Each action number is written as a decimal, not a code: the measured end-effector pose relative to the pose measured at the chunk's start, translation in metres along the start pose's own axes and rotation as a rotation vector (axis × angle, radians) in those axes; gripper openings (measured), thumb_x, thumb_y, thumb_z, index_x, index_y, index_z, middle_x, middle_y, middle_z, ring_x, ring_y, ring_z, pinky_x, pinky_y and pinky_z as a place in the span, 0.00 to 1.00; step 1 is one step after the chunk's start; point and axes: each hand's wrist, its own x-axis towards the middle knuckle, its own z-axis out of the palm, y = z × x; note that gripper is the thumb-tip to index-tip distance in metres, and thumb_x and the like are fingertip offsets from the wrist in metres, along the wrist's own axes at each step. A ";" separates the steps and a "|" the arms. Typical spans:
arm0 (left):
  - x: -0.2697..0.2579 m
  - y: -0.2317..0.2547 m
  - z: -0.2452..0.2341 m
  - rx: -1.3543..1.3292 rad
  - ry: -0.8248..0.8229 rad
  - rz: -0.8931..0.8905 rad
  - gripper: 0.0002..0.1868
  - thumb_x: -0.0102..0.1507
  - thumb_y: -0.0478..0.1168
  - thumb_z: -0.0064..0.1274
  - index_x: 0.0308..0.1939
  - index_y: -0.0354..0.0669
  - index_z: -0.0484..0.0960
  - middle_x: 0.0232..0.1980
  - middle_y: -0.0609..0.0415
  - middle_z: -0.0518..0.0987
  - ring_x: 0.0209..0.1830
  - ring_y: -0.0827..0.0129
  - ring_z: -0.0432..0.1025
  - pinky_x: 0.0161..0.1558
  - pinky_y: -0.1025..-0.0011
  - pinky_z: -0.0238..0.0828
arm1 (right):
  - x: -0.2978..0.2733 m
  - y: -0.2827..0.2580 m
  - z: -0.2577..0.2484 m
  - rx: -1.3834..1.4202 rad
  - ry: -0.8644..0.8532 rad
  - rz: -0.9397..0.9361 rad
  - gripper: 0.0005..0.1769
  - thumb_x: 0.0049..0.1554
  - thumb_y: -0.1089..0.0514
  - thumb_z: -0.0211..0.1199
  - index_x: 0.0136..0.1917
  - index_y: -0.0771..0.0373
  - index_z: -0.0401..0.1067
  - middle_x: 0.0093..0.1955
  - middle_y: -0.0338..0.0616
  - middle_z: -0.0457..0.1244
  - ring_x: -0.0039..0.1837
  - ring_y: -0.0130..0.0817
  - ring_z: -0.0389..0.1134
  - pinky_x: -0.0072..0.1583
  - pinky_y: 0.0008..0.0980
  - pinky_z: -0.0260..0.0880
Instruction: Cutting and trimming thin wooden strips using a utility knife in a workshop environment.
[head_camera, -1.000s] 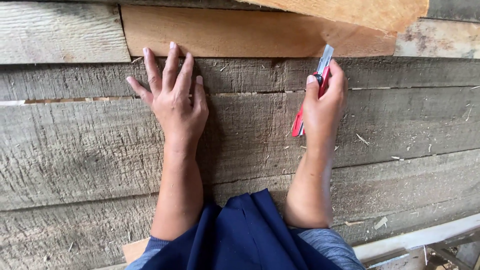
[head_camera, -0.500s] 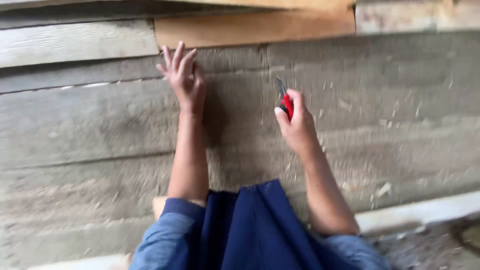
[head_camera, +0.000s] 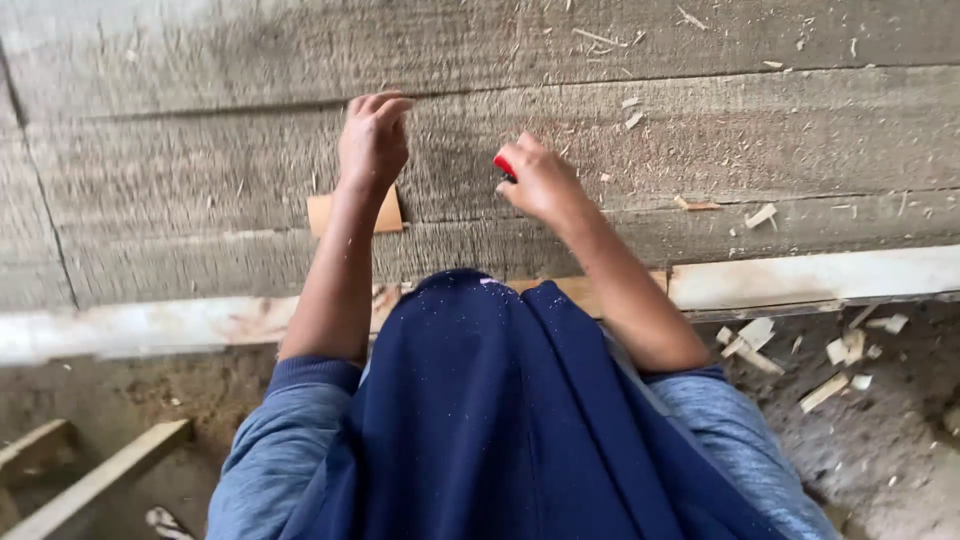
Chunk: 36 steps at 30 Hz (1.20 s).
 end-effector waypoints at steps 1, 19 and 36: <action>-0.019 -0.007 0.004 0.006 0.015 -0.009 0.12 0.62 0.38 0.54 0.43 0.64 0.86 0.50 0.70 0.82 0.53 0.71 0.74 0.51 0.71 0.76 | -0.013 -0.006 0.003 -0.010 0.000 -0.016 0.21 0.54 0.54 0.71 0.60 0.57 0.72 0.59 0.48 0.61 0.56 0.61 0.71 0.53 0.60 0.74; -0.087 0.017 -0.042 0.312 -0.520 -0.314 0.15 0.61 0.34 0.47 0.51 0.47 0.70 0.51 0.45 0.77 0.59 0.47 0.69 0.63 0.35 0.47 | -0.062 -0.080 0.011 0.044 -0.034 -0.119 0.27 0.61 0.57 0.64 0.73 0.58 0.62 0.68 0.49 0.58 0.57 0.50 0.71 0.51 0.48 0.78; 0.005 0.119 -0.064 -0.331 -0.548 -0.249 0.13 0.62 0.39 0.51 0.47 0.62 0.71 0.42 0.63 0.79 0.52 0.67 0.71 0.55 0.62 0.49 | -0.016 -0.061 -0.025 0.710 0.172 0.238 0.24 0.54 0.59 0.72 0.57 0.52 0.62 0.45 0.46 0.67 0.35 0.32 0.69 0.34 0.25 0.75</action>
